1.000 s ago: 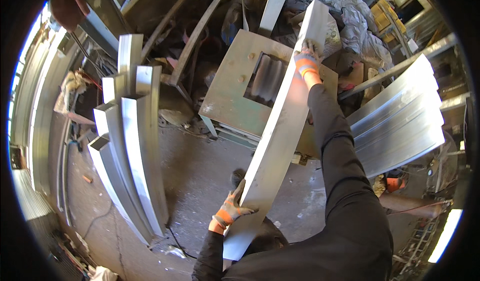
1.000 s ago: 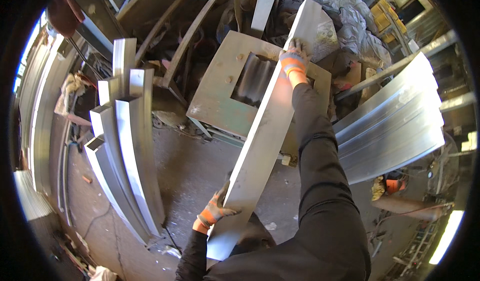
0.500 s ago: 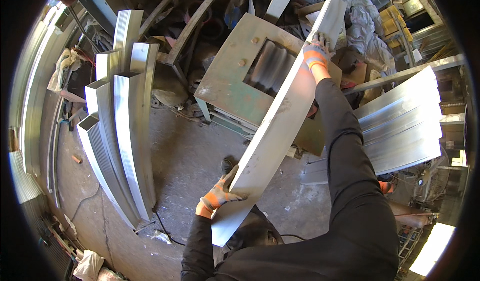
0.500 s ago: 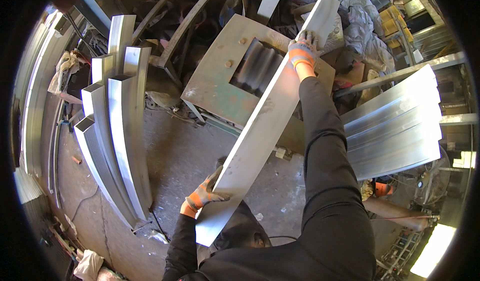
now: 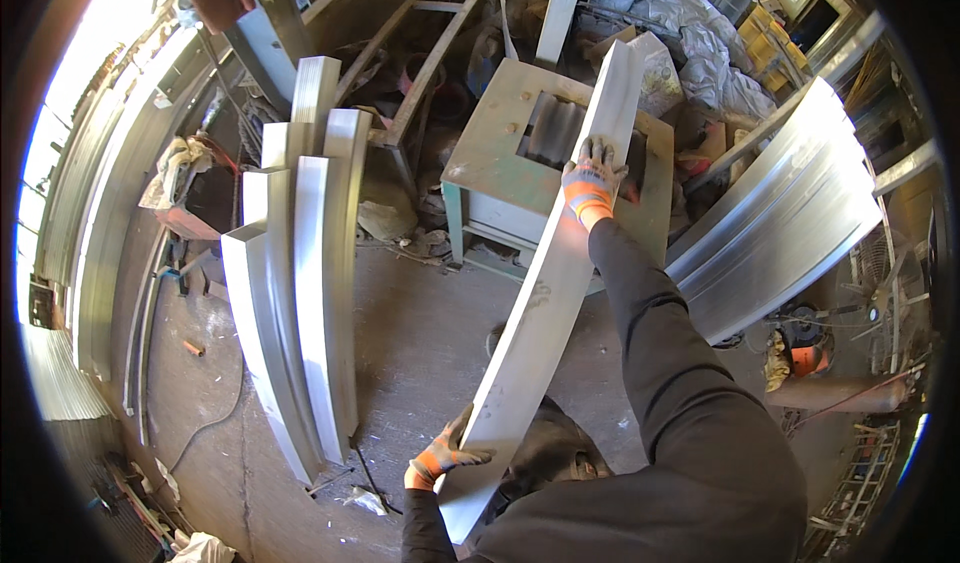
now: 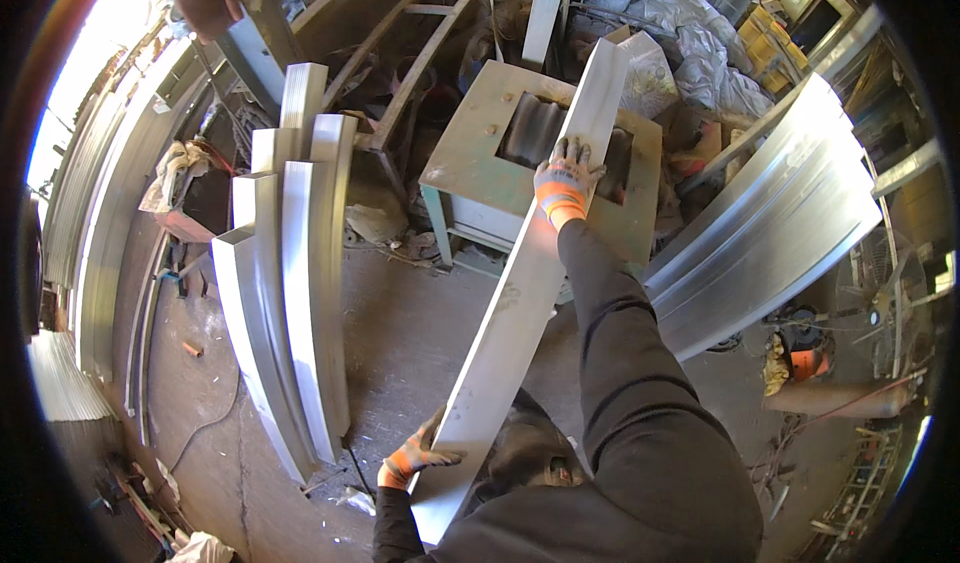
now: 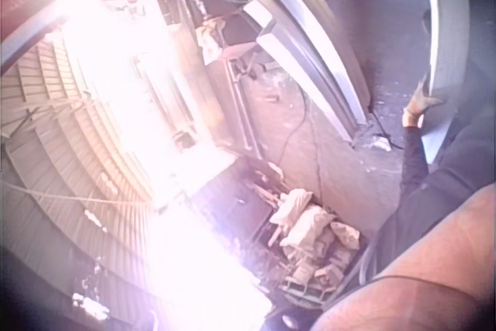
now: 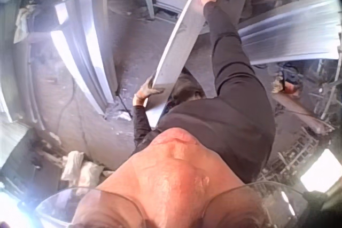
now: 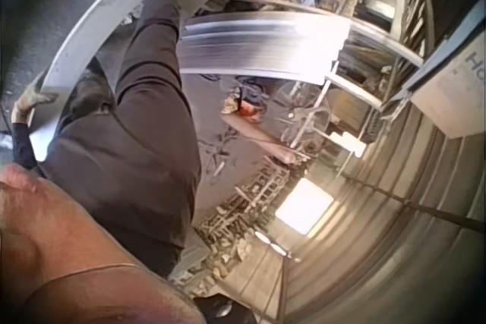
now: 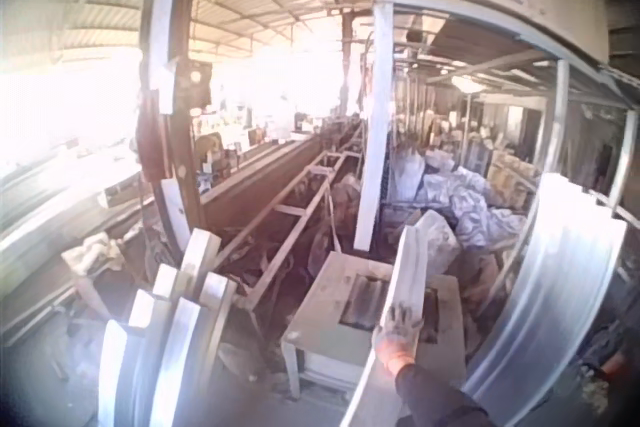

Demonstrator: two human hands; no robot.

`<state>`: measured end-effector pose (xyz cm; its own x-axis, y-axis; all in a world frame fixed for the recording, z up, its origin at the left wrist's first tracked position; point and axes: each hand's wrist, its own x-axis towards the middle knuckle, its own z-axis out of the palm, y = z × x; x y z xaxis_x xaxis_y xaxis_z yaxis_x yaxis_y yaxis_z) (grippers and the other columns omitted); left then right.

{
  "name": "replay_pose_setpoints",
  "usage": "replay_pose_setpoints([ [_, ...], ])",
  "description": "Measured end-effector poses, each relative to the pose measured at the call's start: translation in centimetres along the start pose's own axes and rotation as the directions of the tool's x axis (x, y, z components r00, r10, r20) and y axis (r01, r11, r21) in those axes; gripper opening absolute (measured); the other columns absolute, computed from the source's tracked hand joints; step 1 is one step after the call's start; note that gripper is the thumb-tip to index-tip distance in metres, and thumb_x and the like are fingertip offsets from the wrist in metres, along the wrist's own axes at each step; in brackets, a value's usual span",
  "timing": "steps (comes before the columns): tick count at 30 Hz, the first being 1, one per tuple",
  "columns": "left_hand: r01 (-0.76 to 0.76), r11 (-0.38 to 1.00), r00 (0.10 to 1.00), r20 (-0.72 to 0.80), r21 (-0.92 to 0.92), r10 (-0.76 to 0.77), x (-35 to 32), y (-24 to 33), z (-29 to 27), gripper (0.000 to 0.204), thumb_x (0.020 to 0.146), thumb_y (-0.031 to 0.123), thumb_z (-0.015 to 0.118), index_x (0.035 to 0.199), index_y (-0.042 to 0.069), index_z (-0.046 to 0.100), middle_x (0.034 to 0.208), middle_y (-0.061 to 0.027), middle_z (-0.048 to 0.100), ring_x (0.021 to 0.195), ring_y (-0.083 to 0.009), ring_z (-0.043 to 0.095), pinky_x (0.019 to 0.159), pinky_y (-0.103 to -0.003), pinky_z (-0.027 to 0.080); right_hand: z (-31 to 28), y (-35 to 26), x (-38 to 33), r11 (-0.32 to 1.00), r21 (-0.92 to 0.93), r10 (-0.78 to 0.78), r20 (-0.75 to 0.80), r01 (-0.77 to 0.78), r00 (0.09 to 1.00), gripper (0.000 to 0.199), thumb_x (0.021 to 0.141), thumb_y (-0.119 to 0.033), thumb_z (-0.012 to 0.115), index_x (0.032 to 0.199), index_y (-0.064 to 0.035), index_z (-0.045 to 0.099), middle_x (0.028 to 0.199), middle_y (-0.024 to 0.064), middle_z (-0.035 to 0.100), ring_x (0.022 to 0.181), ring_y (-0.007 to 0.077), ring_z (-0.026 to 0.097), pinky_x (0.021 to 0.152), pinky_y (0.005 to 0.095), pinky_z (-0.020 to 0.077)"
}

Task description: The person repeatedly picks up long corrugated metal sheets, carries them across the workshop floor, and places them into a vertical stack. The person handles the sheets one at a time, walking back and forth between the source pile and the stacking area.

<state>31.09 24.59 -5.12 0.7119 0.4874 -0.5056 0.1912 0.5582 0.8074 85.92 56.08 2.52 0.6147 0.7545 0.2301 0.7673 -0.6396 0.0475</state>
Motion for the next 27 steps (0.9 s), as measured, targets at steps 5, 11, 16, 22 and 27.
replay_pose_setpoints([
  [5,0.061,0.983,0.998,-0.013,-0.175,-0.064,-11.8,-8.9,0.0,0.133,0.073,0.019,0.109,0.182,0.0,0.036,0.173,-0.0189,0.056,0.158,-0.0278,0.055,0.131,-0.04,0.045,-3.2,-2.4,-14.8,0.999,-0.013,-0.038,-0.02,0.038,0.999,0.073,0.109,-0.043,0.06,0.174,-0.0115,0.051,0.182,0.0093,0.047,0.169,0.0353,0.042,0.127,0.0834,0.0343],
  [11,0.1,0.975,0.995,0.04,-0.197,-0.094,-25.8,-15.0,0.9,0.13,0.08,-0.01,0.094,0.186,-0.002,0.02,0.178,-0.0185,0.048,0.15,-0.0253,0.06,0.116,-0.04,0.061,-7.0,-4.1,-29.9,0.999,-0.003,-0.05,0.036,0.05,0.998,0.077,0.106,-0.044,0.065,0.175,-0.0128,0.05,0.186,0.0078,0.041,0.172,0.0337,0.038,0.126,0.0824,0.0351],
  [16,0.07,0.984,0.991,-0.126,0.164,-0.049,-32.9,-16.8,2.9,0.139,0.068,0.026,0.113,0.182,-0.001,0.037,0.176,-0.0245,0.053,0.156,-0.0312,0.059,0.128,-0.045,0.051,-9.3,-1.9,-36.4,0.983,0.185,-0.026,0.093,0.009,0.995,0.1,0.101,-0.06,0.074,0.183,-0.015,0.037,0.191,0.0131,0.033,0.177,0.0409,0.028,0.131,0.0812,0.031],
  [22,0.235,0.7,0.912,-0.402,0.674,0.08,-37.6,-17.2,6.9,0.127,0.063,0.05,0.106,0.177,0.034,0.053,0.152,-0.0278,0.06,0.144,-0.0514,0.058,0.125,-0.058,0.047,-2.4,4.8,-40.6,0.278,0.797,0.249,0.48,-0.537,0.841,0.131,0.088,-0.053,0.098,0.183,0.0026,0.026,0.183,0.0311,0.041,0.168,0.0446,0.044,0.136,0.0511,0.0412],
  [27,0.367,0.452,0.717,-0.557,0.813,0.42,-42.7,-16.6,10.6,0.1,0.077,0.045,0.093,0.169,0.027,0.059,0.159,-0.0295,0.055,0.14,-0.0527,0.056,0.116,-0.072,0.043,-1.7,5.9,-44.9,-0.668,0.562,-0.199,0.498,-0.489,0.844,0.059,0.106,-0.029,0.082,0.158,-0.0057,0.066,0.14,0.0117,0.079,0.127,0.0289,0.075,0.108,0.0442,0.0617],
])
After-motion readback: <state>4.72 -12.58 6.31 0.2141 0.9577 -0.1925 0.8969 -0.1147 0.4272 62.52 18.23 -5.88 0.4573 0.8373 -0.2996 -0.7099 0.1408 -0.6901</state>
